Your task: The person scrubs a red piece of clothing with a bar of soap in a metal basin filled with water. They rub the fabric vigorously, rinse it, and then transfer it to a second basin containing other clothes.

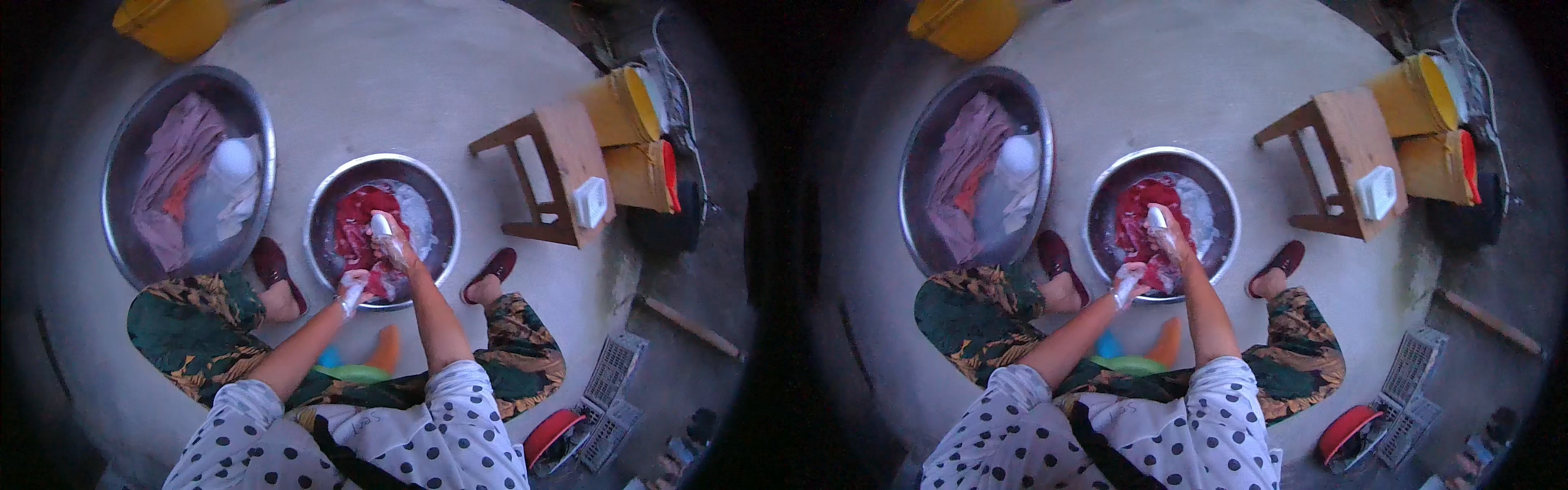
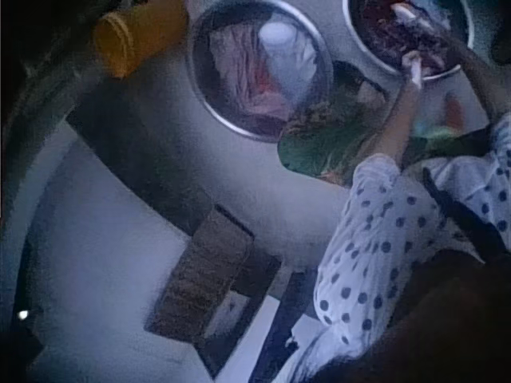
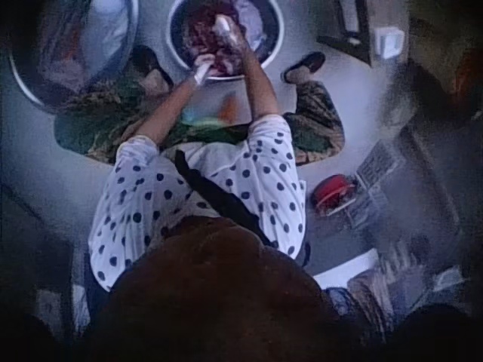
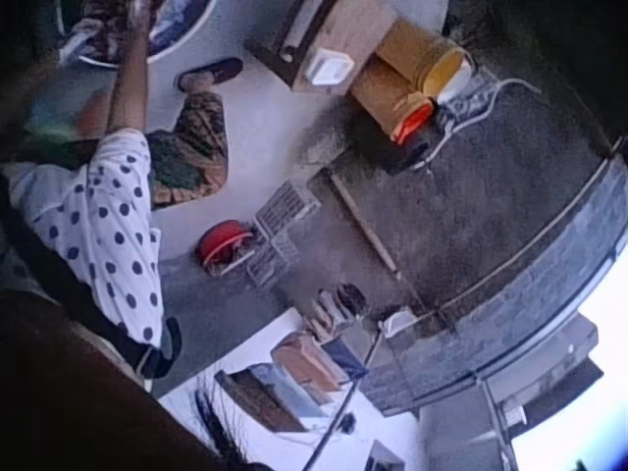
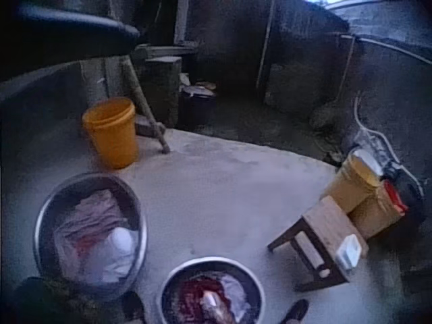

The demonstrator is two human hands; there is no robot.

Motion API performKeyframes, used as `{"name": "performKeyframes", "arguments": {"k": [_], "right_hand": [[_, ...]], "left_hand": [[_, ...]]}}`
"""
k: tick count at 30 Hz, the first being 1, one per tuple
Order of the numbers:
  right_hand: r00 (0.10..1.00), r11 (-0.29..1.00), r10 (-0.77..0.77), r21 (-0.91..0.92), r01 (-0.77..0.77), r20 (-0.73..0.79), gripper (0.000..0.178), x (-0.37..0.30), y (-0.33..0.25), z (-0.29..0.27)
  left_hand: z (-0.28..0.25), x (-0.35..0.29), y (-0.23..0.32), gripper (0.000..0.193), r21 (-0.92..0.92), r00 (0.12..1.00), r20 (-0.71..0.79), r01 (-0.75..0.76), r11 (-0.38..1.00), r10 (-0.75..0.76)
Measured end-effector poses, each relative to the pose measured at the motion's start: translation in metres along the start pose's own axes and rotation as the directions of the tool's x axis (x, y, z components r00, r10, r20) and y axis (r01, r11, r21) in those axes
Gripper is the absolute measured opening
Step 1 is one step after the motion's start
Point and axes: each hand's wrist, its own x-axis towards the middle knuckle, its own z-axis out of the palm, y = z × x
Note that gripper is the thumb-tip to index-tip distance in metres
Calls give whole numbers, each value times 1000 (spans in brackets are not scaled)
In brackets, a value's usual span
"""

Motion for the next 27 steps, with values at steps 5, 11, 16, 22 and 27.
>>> {"name": "performKeyframes", "arguments": {"k": [5, 11, 16, 22, 27], "right_hand": [[977, 914, -186, 347, 209, -99, 48, -21, -21, -13], [915, 891, -252, 292, 346, -315, 42, -63, -84, -31], [630, 838, -494, -136, 529, -599, 40, -105, -161, -62], [-41, 286, -955, -950, 128, -293, 39, -154, -243, -185], [85, 580, -754, -721, -380, -651, 43, -173, -295, -212]], "left_hand": [[3, 4, 10, 27, -79, 989, -74, 123, 989, -129], [2, 11, 8, 25, -12, 991, -112, 73, 997, -73], [5, 8, 13, 24, 88, 992, -121, 57, 994, -47], [0, 15, -6, 27, 81, 996, -62, 63, 995, -58], [0, 6, 7, 23, 102, 994, -77, 89, 991, -81]]}}
